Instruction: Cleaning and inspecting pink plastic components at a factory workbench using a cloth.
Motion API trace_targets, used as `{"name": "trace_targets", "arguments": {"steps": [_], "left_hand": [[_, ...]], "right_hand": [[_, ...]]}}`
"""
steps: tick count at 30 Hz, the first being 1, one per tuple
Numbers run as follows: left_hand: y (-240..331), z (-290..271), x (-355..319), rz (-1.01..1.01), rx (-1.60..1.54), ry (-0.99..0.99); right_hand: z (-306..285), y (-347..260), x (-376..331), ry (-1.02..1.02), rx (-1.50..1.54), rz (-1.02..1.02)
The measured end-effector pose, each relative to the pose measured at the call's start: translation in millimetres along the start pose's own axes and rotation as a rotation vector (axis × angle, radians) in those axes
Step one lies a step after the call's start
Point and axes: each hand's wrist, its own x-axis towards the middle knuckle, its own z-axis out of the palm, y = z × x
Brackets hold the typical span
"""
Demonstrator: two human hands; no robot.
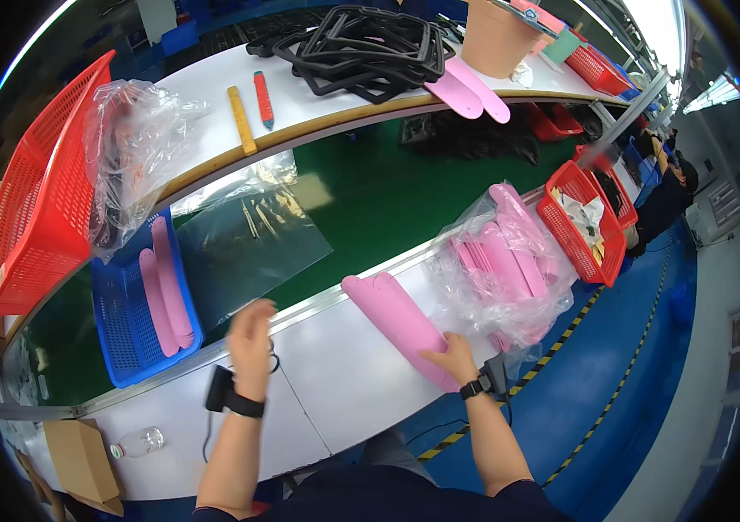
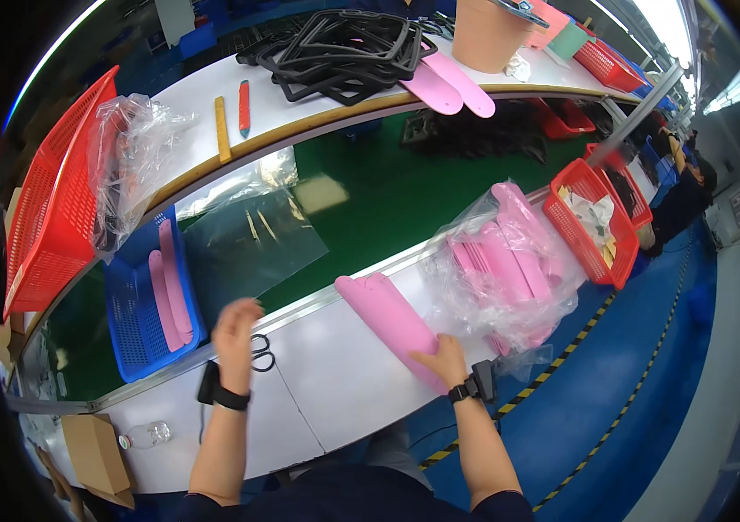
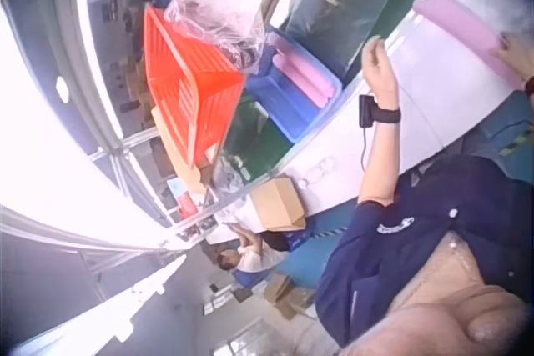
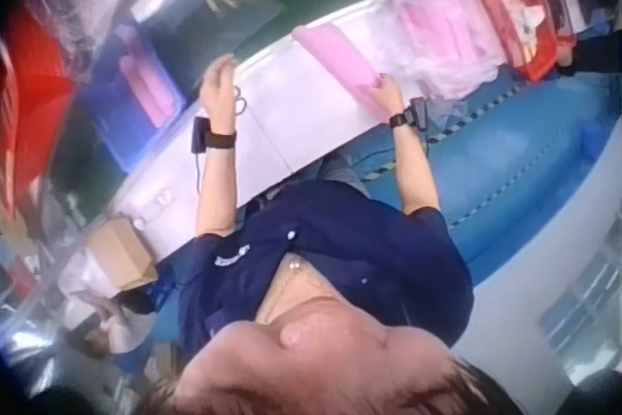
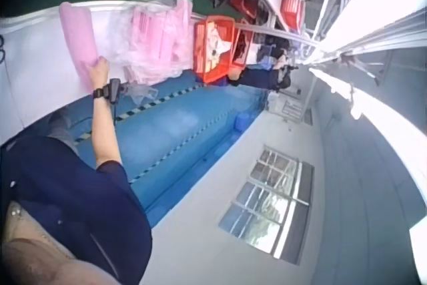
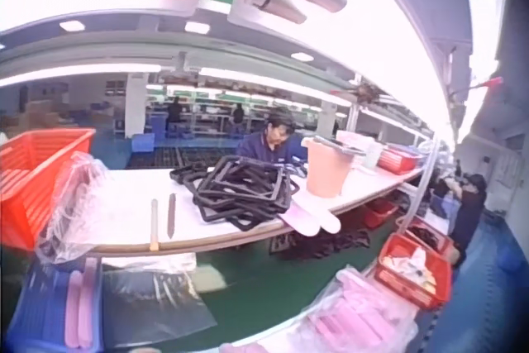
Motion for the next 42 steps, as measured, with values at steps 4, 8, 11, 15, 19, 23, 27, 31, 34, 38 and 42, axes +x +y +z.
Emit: {"name": "trace_targets", "arguments": {"steps": [4, 8, 11, 15, 19, 23, 27, 31, 34, 38, 42], "left_hand": [[-83, 126, -86, -0.600, -0.135, -0.320], [-94, 192, -93, -0.805, -0.296, -0.147], [-96, 208, -92, -0.749, -0.291, -0.111], [-106, 205, -89, -0.723, -0.360, -0.066], [-97, 208, -91, -0.548, -0.429, 0.015], [-52, 199, -93, -0.494, -0.594, 0.008], [1, 182, -91, -0.159, -0.553, 0.025], [43, 167, -93, 0.004, -0.526, -0.075], [32, 154, -97, 0.277, -0.177, -0.241], [26, 149, -101, 0.266, -0.129, -0.275], [24, 141, -97, 0.315, -0.111, -0.343]], "right_hand": [[20, 2, 27, -0.241, -0.056, 0.038], [26, 5, 31, -0.270, -0.056, -0.015], [38, 20, 34, -0.357, -0.003, -0.037], [34, -5, 23, -0.565, 0.635, 0.084], [28, -19, 14, -0.691, 1.017, 0.198], [10, -30, 3, -0.637, 1.108, 0.099], [-37, -67, -2, -0.566, 1.063, -0.192], [-66, -84, -8, -0.548, 0.967, -0.462], [-65, -82, -8, -0.578, 0.933, -0.592], [-64, -86, -13, -0.624, 1.015, -0.603], [-61, -89, -16, -0.611, 0.943, -0.601]]}}
